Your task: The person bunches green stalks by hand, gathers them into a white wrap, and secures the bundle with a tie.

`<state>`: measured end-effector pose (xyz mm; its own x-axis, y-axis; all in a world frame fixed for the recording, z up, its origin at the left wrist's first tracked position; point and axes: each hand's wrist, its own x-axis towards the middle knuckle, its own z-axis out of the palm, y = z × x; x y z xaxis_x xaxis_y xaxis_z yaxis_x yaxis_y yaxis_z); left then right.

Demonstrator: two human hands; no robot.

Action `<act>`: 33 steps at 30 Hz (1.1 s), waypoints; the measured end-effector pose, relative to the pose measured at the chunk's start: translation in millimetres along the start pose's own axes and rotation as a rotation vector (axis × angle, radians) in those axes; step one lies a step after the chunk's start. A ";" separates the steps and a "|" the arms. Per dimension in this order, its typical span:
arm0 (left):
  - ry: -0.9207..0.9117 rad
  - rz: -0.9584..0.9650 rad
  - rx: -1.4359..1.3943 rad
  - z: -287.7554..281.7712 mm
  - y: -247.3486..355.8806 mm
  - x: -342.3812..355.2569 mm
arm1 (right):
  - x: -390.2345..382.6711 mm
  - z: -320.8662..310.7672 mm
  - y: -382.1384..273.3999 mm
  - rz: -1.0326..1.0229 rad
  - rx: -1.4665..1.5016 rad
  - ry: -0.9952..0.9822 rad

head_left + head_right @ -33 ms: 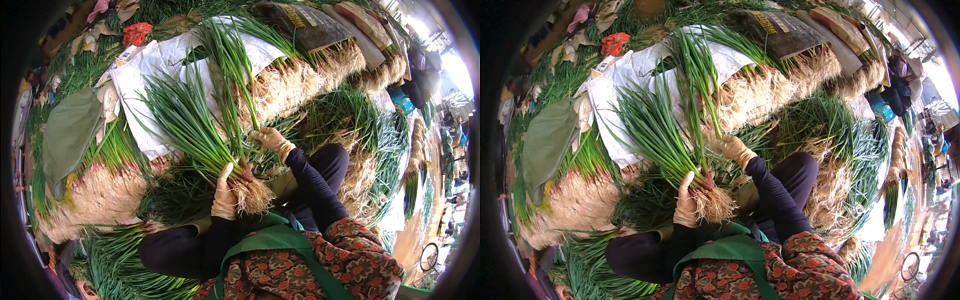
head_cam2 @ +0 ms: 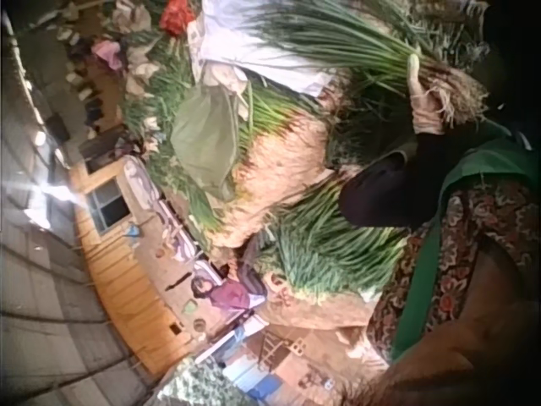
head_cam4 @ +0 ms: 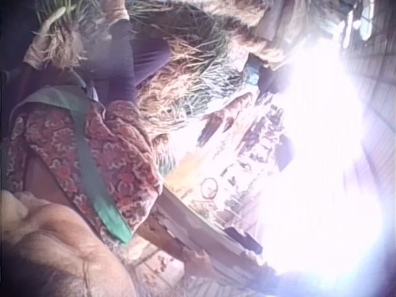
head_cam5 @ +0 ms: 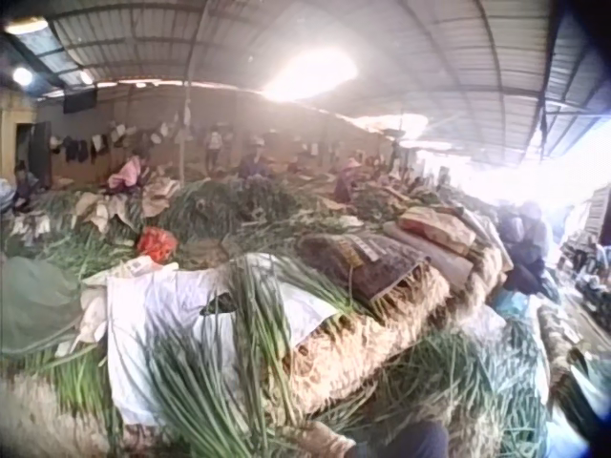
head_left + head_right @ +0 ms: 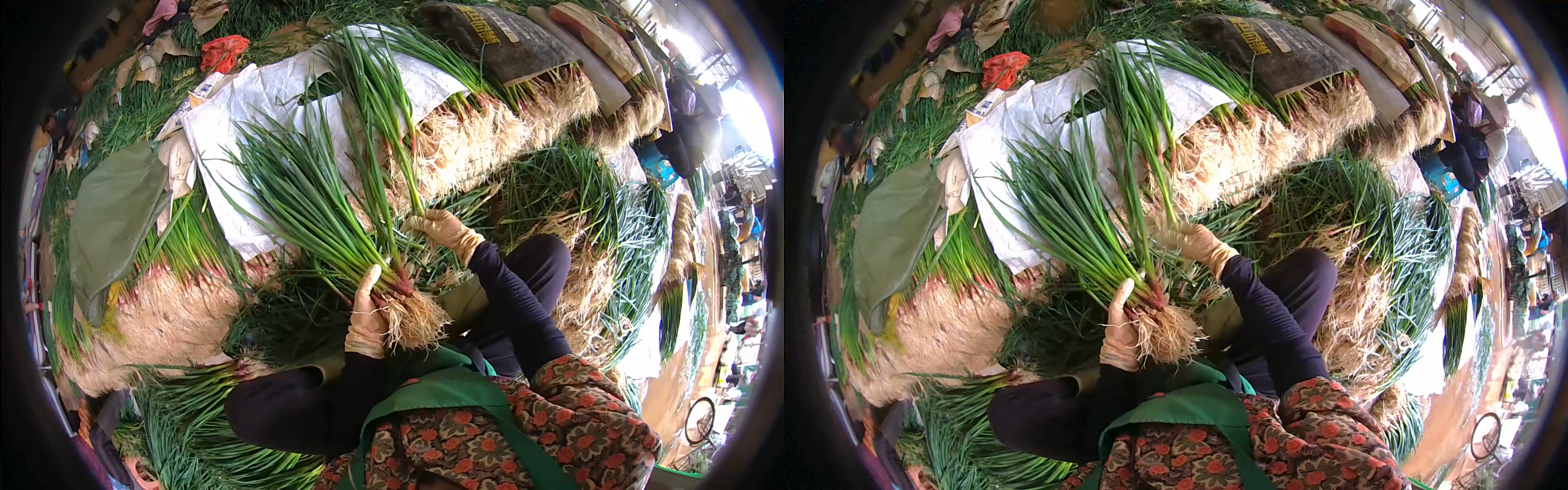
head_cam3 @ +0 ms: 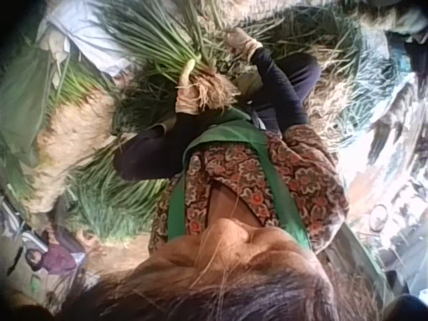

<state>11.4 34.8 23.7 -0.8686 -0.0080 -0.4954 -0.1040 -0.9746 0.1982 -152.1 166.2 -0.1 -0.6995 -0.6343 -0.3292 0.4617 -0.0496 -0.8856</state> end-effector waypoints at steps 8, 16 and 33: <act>-0.058 -0.005 0.184 -13.7 -0.8 9.0 | -18.5 -0.1 37.0 -0.241 -0.396 0.360; -0.080 0.058 0.142 -18.0 3.0 4.9 | -42.5 34.9 17.8 0.121 -0.007 0.002; -0.124 0.049 -0.053 -2.5 3.5 -2.8 | -42.3 12.3 12.1 0.144 0.269 0.011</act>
<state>14.7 30.9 23.7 -0.9255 -0.0310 -0.3775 -0.0373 -0.9843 0.1725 -110.2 183.0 7.1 -0.6216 -0.6414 -0.4498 0.6834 -0.1633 -0.7115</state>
